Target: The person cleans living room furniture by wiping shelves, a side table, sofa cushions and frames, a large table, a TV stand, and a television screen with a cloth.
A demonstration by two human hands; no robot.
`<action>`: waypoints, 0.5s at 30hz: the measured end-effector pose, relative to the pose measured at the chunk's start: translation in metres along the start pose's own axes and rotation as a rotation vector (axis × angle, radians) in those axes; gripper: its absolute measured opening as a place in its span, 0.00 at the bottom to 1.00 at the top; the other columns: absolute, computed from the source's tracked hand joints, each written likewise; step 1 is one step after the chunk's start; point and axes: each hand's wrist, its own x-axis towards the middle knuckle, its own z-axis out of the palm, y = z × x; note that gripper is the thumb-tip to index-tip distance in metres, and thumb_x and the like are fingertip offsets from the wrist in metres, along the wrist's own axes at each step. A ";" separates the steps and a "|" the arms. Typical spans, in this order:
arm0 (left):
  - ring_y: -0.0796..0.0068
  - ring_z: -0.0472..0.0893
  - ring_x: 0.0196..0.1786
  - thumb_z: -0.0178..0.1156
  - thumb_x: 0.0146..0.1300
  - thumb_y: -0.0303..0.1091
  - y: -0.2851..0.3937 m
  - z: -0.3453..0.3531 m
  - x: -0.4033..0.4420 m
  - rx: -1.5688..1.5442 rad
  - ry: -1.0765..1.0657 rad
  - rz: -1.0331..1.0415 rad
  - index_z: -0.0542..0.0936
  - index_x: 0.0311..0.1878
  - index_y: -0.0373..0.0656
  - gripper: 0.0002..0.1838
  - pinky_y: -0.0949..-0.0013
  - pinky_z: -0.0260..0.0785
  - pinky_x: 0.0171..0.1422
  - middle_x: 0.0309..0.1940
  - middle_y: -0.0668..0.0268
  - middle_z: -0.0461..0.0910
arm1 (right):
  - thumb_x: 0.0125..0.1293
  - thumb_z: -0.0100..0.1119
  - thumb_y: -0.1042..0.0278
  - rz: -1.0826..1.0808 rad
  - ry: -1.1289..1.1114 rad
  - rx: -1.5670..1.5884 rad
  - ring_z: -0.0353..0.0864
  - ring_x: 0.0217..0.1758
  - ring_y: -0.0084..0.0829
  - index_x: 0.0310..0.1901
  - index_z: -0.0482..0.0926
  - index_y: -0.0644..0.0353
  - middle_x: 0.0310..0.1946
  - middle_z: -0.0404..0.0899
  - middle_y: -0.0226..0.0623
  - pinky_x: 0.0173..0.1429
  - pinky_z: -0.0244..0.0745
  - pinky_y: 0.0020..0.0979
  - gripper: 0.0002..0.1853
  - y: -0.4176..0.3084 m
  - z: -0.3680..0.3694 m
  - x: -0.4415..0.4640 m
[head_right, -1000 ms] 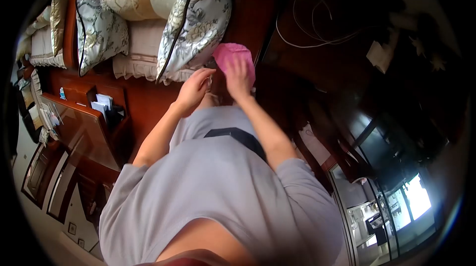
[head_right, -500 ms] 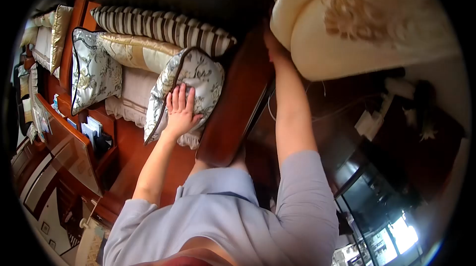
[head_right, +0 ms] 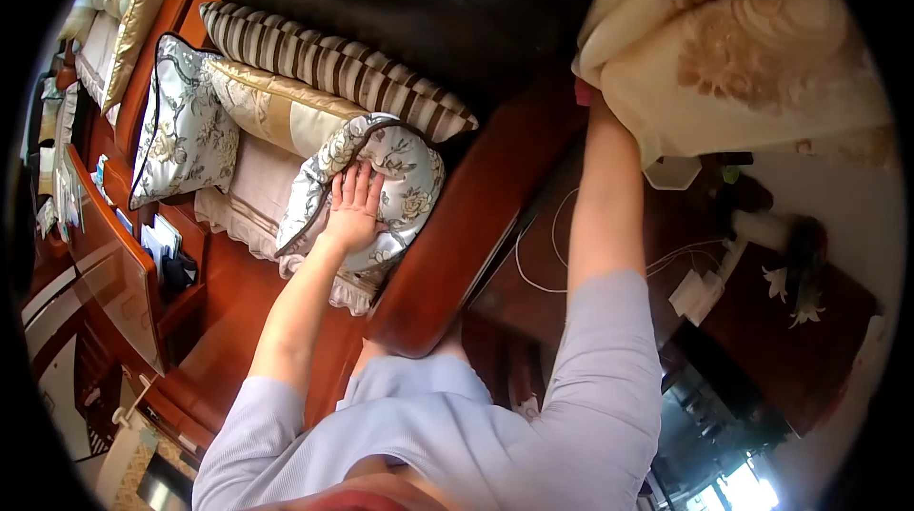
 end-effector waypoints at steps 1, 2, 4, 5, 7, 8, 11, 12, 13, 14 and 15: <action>0.47 0.33 0.81 0.67 0.54 0.57 0.000 0.004 0.000 -0.001 0.061 0.026 0.47 0.79 0.46 0.57 0.42 0.20 0.80 0.80 0.51 0.35 | 0.66 0.53 0.65 0.013 -0.011 -0.024 0.62 0.72 0.52 0.63 0.73 0.57 0.66 0.68 0.53 0.76 0.54 0.46 0.24 -0.003 0.008 0.000; 0.45 0.34 0.81 0.68 0.53 0.57 -0.002 0.007 0.000 -0.001 0.120 0.048 0.48 0.78 0.42 0.57 0.41 0.22 0.79 0.79 0.48 0.37 | 0.65 0.53 0.66 0.030 -0.034 -0.059 0.62 0.72 0.52 0.63 0.73 0.57 0.66 0.68 0.53 0.76 0.54 0.46 0.24 -0.010 0.017 -0.004; 0.46 0.33 0.81 0.68 0.54 0.57 -0.001 0.003 0.000 -0.007 0.079 0.031 0.47 0.78 0.42 0.57 0.41 0.23 0.80 0.79 0.49 0.36 | 0.65 0.53 0.67 0.079 -0.091 -0.134 0.62 0.72 0.52 0.63 0.73 0.58 0.66 0.68 0.53 0.76 0.54 0.46 0.23 -0.031 0.041 -0.034; 0.48 0.32 0.81 0.67 0.55 0.56 0.003 -0.005 0.001 0.012 0.029 -0.002 0.45 0.79 0.46 0.56 0.41 0.22 0.80 0.80 0.52 0.34 | 0.65 0.53 0.67 0.065 -0.102 -0.121 0.62 0.72 0.52 0.62 0.74 0.58 0.66 0.69 0.53 0.76 0.54 0.46 0.23 -0.038 0.052 -0.066; 0.50 0.32 0.81 0.66 0.57 0.55 0.005 -0.009 0.000 0.037 -0.012 -0.020 0.43 0.79 0.49 0.56 0.42 0.21 0.80 0.80 0.54 0.33 | 0.61 0.49 0.78 -0.207 0.161 0.191 0.63 0.72 0.51 0.56 0.77 0.61 0.64 0.71 0.52 0.75 0.57 0.46 0.21 -0.074 0.060 -0.181; 0.49 0.32 0.81 0.66 0.57 0.56 0.004 -0.005 0.000 0.037 0.010 -0.013 0.43 0.79 0.49 0.56 0.41 0.21 0.80 0.80 0.54 0.33 | 0.57 0.48 0.82 -0.227 0.132 0.245 0.67 0.67 0.52 0.55 0.77 0.62 0.60 0.74 0.50 0.73 0.60 0.48 0.22 -0.101 0.054 -0.248; 0.47 0.32 0.81 0.66 0.56 0.57 0.003 -0.008 0.001 0.063 0.007 0.002 0.43 0.79 0.46 0.57 0.40 0.22 0.79 0.80 0.52 0.33 | 0.55 0.49 0.81 -0.371 -0.159 0.433 0.63 0.73 0.48 0.54 0.79 0.60 0.62 0.74 0.43 0.77 0.56 0.46 0.24 -0.164 0.005 -0.380; 0.46 0.33 0.81 0.67 0.55 0.58 0.001 -0.003 0.003 0.060 0.033 0.021 0.43 0.79 0.43 0.59 0.40 0.23 0.79 0.80 0.50 0.33 | 0.55 0.49 0.80 -0.336 -0.179 0.448 0.64 0.73 0.47 0.54 0.79 0.60 0.62 0.75 0.39 0.76 0.57 0.48 0.23 -0.175 -0.002 -0.411; 0.45 0.33 0.81 0.66 0.55 0.59 0.000 0.000 0.004 0.077 0.048 0.022 0.42 0.79 0.43 0.59 0.39 0.23 0.79 0.80 0.50 0.33 | 0.55 0.50 0.79 -0.347 -0.203 0.430 0.65 0.72 0.46 0.54 0.79 0.59 0.62 0.75 0.39 0.76 0.57 0.48 0.22 -0.182 -0.013 -0.434; 0.45 0.32 0.81 0.65 0.56 0.60 -0.001 0.002 0.005 0.100 0.066 0.029 0.42 0.79 0.43 0.59 0.39 0.23 0.78 0.80 0.49 0.32 | 0.56 0.51 0.78 -0.353 -0.221 0.413 0.66 0.71 0.46 0.54 0.79 0.59 0.62 0.75 0.38 0.76 0.58 0.48 0.22 -0.191 -0.024 -0.455; 0.44 0.31 0.80 0.63 0.57 0.61 0.000 -0.001 0.005 0.124 0.034 0.024 0.41 0.79 0.43 0.58 0.38 0.22 0.78 0.80 0.49 0.31 | 0.56 0.51 0.78 -0.321 -0.232 0.414 0.66 0.71 0.46 0.54 0.79 0.59 0.62 0.75 0.38 0.76 0.58 0.48 0.22 -0.198 -0.031 -0.480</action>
